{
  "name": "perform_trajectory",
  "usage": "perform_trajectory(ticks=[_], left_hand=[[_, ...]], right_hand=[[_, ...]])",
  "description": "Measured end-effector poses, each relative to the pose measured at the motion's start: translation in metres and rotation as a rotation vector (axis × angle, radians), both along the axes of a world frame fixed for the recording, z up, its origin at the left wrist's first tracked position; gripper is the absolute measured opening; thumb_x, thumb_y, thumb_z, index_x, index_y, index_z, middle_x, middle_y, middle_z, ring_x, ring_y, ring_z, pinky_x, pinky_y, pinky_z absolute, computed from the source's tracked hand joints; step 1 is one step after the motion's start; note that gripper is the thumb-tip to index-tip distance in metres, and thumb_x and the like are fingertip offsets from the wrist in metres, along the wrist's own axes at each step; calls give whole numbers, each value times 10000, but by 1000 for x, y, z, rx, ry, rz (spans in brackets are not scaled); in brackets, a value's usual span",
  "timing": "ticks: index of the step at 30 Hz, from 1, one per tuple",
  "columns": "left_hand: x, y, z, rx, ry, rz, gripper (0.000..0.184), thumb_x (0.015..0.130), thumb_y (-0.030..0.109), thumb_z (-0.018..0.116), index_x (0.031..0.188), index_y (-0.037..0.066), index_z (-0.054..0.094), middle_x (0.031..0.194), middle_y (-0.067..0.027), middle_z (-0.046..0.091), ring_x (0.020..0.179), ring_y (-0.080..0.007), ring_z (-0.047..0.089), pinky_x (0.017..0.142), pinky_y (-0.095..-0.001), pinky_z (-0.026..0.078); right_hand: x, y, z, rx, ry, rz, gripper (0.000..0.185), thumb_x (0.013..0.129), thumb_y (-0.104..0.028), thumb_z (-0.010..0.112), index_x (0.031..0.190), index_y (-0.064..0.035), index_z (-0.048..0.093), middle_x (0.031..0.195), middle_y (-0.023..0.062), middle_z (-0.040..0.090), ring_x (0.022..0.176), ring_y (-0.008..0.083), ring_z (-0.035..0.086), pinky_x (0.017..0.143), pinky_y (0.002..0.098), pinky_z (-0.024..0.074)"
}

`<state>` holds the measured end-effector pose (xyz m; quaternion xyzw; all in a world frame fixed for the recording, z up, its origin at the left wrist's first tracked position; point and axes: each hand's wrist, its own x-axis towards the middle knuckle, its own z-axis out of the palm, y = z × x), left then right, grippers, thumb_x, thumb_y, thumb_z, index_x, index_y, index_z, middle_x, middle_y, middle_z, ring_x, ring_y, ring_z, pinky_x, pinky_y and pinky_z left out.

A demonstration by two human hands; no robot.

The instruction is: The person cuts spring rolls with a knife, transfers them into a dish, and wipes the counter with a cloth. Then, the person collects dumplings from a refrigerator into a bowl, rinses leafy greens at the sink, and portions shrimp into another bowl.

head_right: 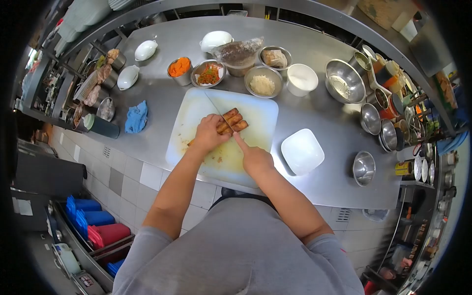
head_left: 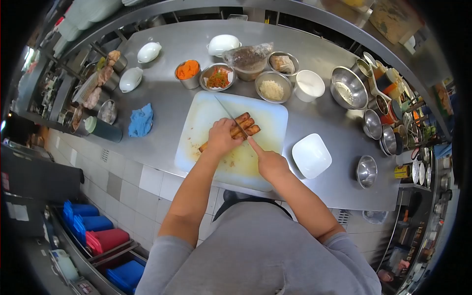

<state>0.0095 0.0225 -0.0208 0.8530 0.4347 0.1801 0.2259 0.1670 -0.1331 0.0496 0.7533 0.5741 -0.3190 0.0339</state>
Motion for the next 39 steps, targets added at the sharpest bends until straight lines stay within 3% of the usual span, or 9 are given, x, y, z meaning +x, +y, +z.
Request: perform_trajectory(ticks=[5,8,14,17,21,27,29,34,39], left_hand=[[2,-2,-2,-14,30,23,552,695,299,880,1160,108,652,1216,-83,645,1161,-341,585,1003,-453,490],[2,-5,-7,11,-33,28,535,691,311,872,1149,140,656,1203,-55,632,1180,-311,576,991,-466,452],[0,-4,-9,-24,-3,33,524,696,305,869,1144,137,656,1215,-52,637,1191,-303,575,996,-473,446],[2,-2,-13,-3,-28,18,533,692,311,871,1151,141,660,1221,-51,638,1193,-295,579,994,-469,444],[1,-7,-2,15,-7,15,531,700,316,871,1157,141,664,1223,-54,633,1188,-287,585,1001,-473,434],[-18,-21,23,-87,-72,42,694,722,341,908,1301,90,620,1318,-122,623,1270,-340,574,1081,-478,438],[-41,-24,22,4,-118,117,737,754,338,902,1355,51,586,1371,-174,590,1315,-359,548,1107,-467,431],[-117,-33,8,-103,-205,173,722,777,331,884,1355,30,573,1427,-205,556,1351,-394,512,1139,-463,417],[-126,-52,10,-25,-153,71,609,782,225,848,1291,29,577,1377,-213,539,1328,-397,489,1136,-448,410]], right_hand=[[6,-37,49,-91,-10,36,850,973,-32,445,1676,-399,140,1055,192,741,938,341,748,807,469,578],[8,-22,-23,-39,-2,-1,846,972,-44,447,1677,-397,140,1043,178,744,927,330,748,781,457,575],[6,-27,41,-163,37,5,865,969,-32,436,1677,-410,111,1037,189,738,920,339,744,801,476,577],[10,-31,-13,-69,74,-20,868,969,-35,435,1673,-427,113,1041,186,740,915,347,745,809,477,580],[2,-3,-18,24,24,6,867,972,-41,434,1669,-441,111,1063,185,740,909,354,746,819,477,581],[0,-17,-19,-9,-10,40,833,996,-77,448,1674,-420,107,1077,216,730,898,375,751,795,502,585],[-3,-30,-28,249,-81,4,780,1027,-163,517,1676,-374,141,960,202,713,806,394,725,733,518,572],[-26,-72,13,386,60,0,731,1031,-205,561,1664,-346,225,857,188,676,728,408,690,690,531,566],[-55,-95,-15,347,83,46,703,1039,-210,571,1655,-354,264,838,181,667,680,396,675,680,536,567]])
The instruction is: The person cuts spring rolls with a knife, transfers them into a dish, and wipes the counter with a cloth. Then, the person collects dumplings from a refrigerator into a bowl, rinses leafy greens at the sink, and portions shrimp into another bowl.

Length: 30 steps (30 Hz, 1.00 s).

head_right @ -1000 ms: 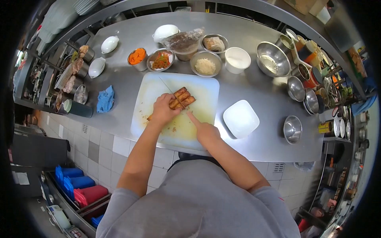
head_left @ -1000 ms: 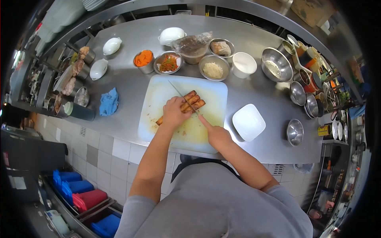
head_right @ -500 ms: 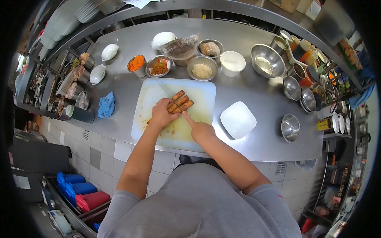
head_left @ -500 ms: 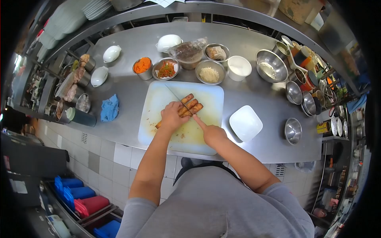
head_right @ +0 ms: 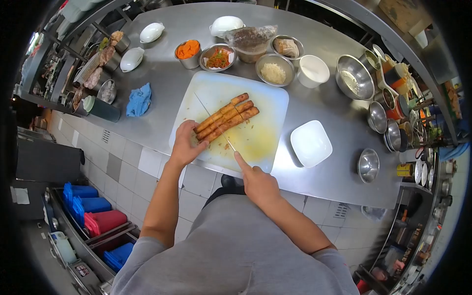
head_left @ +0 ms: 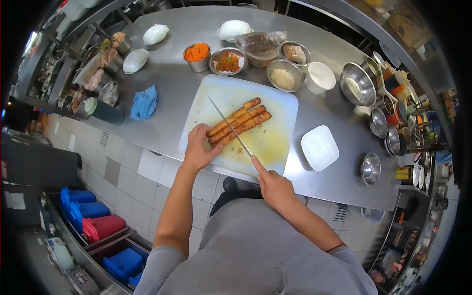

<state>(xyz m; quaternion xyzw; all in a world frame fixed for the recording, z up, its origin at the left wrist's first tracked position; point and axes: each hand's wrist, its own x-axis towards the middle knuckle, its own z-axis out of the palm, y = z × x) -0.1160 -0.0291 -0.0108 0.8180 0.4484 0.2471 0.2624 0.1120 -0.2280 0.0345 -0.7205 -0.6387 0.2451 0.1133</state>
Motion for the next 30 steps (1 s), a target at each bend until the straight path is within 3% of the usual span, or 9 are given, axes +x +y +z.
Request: perform_trajectory(ticks=[6,13,20,25,30], left_hand=[[5,11,-7,-43,52,-96,608,747,180,828,1281,51,568,1371,-175,525,1287,-403,479,1118,-453,423],[2,19,2,-69,31,-125,596,734,160,829,1263,67,570,1344,-159,518,1273,-398,474,1099,-453,438],[5,21,-6,-19,39,-113,590,728,171,829,1255,65,585,1313,-162,531,1254,-387,487,1086,-440,450],[8,24,-6,-48,99,-106,583,721,185,817,1247,40,610,1254,-137,562,1213,-363,498,1060,-437,467],[6,28,-4,-108,74,-109,564,719,174,812,1234,48,622,1239,-126,574,1184,-355,504,1055,-427,472]], right_hand=[[-24,1,-9,-22,-121,-7,670,1049,-236,570,1645,-371,294,815,155,653,648,373,671,616,508,563],[-35,2,27,-56,-146,-35,644,1058,-249,560,1637,-380,311,815,151,650,666,368,676,626,504,564],[-39,8,-12,-137,-125,-19,679,1061,-233,544,1653,-387,250,855,185,686,711,387,696,686,527,575],[-43,12,41,-267,-166,-25,689,1058,-231,544,1655,-382,236,852,195,688,731,397,707,698,530,577],[-32,0,80,-304,-199,46,658,1042,-211,560,1641,-324,312,851,203,689,700,384,712,655,513,576]])
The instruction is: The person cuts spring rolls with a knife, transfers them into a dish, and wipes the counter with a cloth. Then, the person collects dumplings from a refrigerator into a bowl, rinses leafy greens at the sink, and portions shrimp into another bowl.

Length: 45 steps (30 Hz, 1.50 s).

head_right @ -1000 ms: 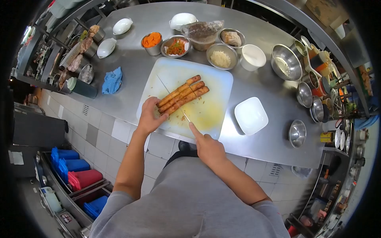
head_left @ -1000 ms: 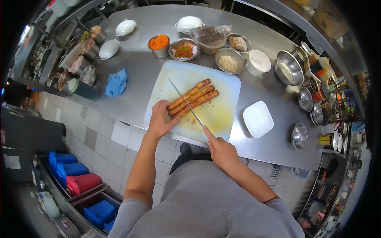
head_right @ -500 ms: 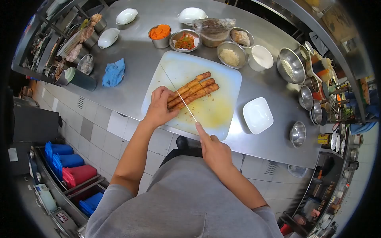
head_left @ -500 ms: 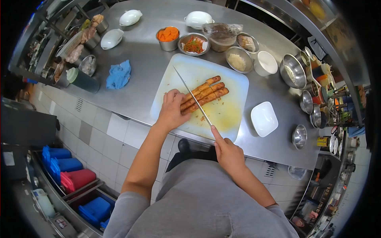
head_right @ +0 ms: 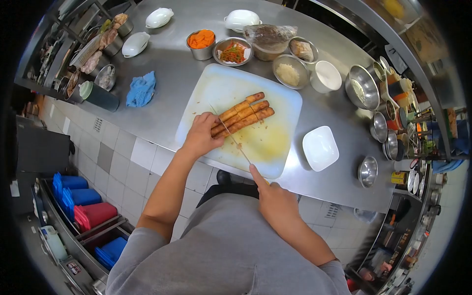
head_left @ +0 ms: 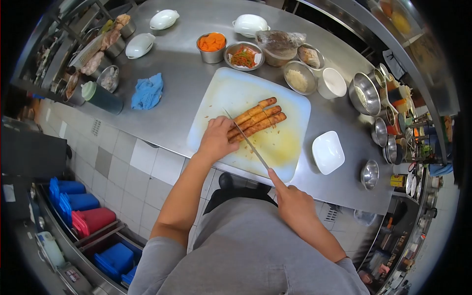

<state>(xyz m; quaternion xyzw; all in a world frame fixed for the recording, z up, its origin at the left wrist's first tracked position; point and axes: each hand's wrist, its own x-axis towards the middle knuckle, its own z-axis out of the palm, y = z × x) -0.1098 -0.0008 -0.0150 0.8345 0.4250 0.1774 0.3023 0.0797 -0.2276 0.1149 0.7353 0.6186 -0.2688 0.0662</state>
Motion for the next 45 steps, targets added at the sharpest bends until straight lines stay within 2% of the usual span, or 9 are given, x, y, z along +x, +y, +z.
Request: perform_trajectory(ticks=[12,16,22,27,32,34,40,42,45], left_hand=[[3,4,-9,2,-35,24,558,687,158,809,1201,47,621,1212,-127,600,1169,-362,532,1016,-429,489],[8,8,-3,35,24,-45,555,680,170,817,1185,45,623,1191,-133,608,1152,-367,544,1007,-430,493],[13,12,-4,19,39,-45,518,678,163,827,1139,49,619,1171,-151,617,1139,-385,561,999,-435,493],[15,9,-8,65,-28,-20,518,662,138,833,1124,45,617,1162,-159,630,1114,-385,573,967,-446,503],[16,11,-7,41,-10,-25,524,657,133,840,1122,43,614,1143,-162,637,1100,-391,583,971,-448,501],[20,10,-9,15,-22,-23,530,657,134,842,1127,40,616,1136,-159,640,1096,-393,585,975,-451,500],[11,2,-5,0,-21,1,629,695,147,849,1258,40,589,1251,-177,607,1214,-402,541,1032,-467,474],[12,-6,-1,-53,-7,86,801,722,199,881,1422,59,518,1351,-187,569,1302,-404,488,1071,-469,451],[16,-10,10,-26,8,166,945,745,311,901,1531,76,433,1411,-189,543,1344,-408,458,1094,-500,430]], right_hand=[[14,11,14,-91,68,16,663,1039,-219,552,1642,-328,299,882,213,720,760,395,722,726,532,574],[-5,70,-97,26,130,-44,781,999,-102,523,1670,-334,197,911,218,732,832,412,723,770,538,568],[6,75,-35,-59,212,-48,870,942,-42,529,1672,-364,185,970,221,728,871,404,725,782,530,566],[1,80,-95,-47,267,-65,887,934,-18,507,1677,-370,174,959,212,723,861,391,723,759,506,568],[11,76,-49,-97,306,-62,898,928,-14,501,1682,-360,158,914,203,714,816,379,718,743,500,571],[9,79,-87,-26,293,-66,897,929,-18,510,1683,-351,157,917,200,718,813,373,720,736,497,570],[6,91,-90,78,244,-21,799,990,-131,559,1672,-343,201,944,178,723,820,358,720,743,492,571],[24,71,-80,137,248,-32,749,1010,-176,565,1661,-354,240,959,166,720,820,348,720,757,489,573],[58,11,-87,455,346,-177,657,1036,-235,586,1635,-295,324,957,175,711,822,381,702,742,464,572]])
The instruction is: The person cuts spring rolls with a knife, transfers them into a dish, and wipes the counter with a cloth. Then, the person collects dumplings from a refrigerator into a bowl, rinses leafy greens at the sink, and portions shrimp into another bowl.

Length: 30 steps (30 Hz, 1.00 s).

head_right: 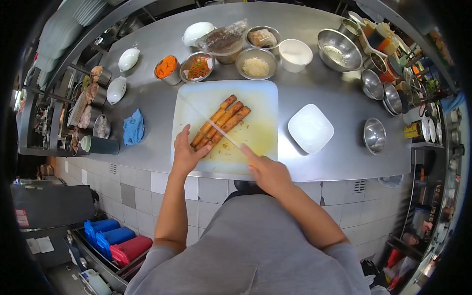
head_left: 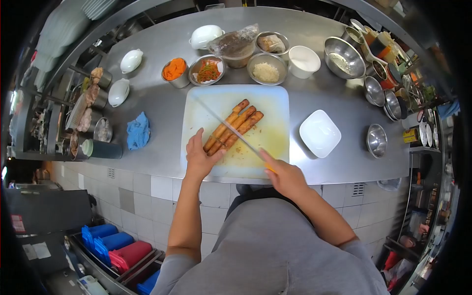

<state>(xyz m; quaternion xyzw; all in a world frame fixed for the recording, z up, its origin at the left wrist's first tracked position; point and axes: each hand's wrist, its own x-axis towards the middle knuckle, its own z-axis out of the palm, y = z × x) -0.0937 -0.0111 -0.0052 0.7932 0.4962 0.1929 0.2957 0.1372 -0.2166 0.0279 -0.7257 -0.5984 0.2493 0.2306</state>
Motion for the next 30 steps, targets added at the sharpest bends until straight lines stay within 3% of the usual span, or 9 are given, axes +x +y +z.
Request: perform_trajectory(ticks=[2,5,7,8,13,19,22,24,30], left_hand=[[18,4,-2,46,67,-41,971,746,354,898,1546,84,418,1420,-186,540,1352,-400,457,1108,-527,406],[68,11,3,125,158,-151,1016,750,421,886,1573,97,385,1428,-175,548,1366,-379,457,1134,-583,348],[102,13,12,154,179,-232,1034,753,445,877,1585,103,369,1426,-167,559,1372,-365,457,1145,-614,313],[116,14,17,104,350,-202,1066,746,450,884,1605,119,346,1430,-171,565,1387,-353,457,1143,-626,292],[148,29,13,-40,684,-101,1150,714,467,895,1639,138,297,1420,-189,583,1379,-335,482,1128,-655,270],[167,44,1,-50,568,-122,1172,716,511,892,1645,125,290,1435,-203,570,1391,-347,474,1154,-633,269],[173,43,-29,99,318,-162,1169,739,596,863,1651,145,289,1524,-200,492,1417,-364,441,1119,-622,311],[187,33,-43,425,284,-203,1026,840,651,757,1650,209,309,1609,-168,393,1442,-367,402,1083,-625,347],[220,20,-46,293,452,-30,644,1004,623,532,1574,338,438,1587,-99,398,1407,-344,396,1061,-630,357]], right_hand=[[20,-40,-21,118,4,-66,632,1032,-226,602,1619,-269,372,953,183,710,828,396,694,732,454,572],[45,-79,-32,281,33,-264,608,1036,-195,627,1607,-237,422,863,133,697,714,298,688,669,396,567],[57,-96,-36,-90,601,-525,633,1046,-174,634,1629,-246,397,784,51,649,596,153,609,591,329,541],[61,-99,-40,-110,732,-561,651,1063,-182,617,1650,-270,350,767,-2,598,560,62,521,539,268,503],[73,-107,-46,-126,817,-558,652,1058,-198,633,1646,-274,362,789,5,605,549,72,520,525,257,495],[87,-98,-52,-165,903,-483,639,1071,-201,610,1651,-254,348,811,24,613,546,71,514,528,251,499],[95,-95,-57,-209,982,-451,638,1082,-195,583,1660,-256,321,808,30,611,540,75,523,525,255,505],[98,-92,-59,-268,1039,-418,649,1094,-213,558,1675,-250,271,801,36,606,534,84,536,519,258,504],[86,-57,-64,-378,1052,-192,662,1107,-276,538,1686,-235,221,770,35,572,526,99,538,502,268,483]])
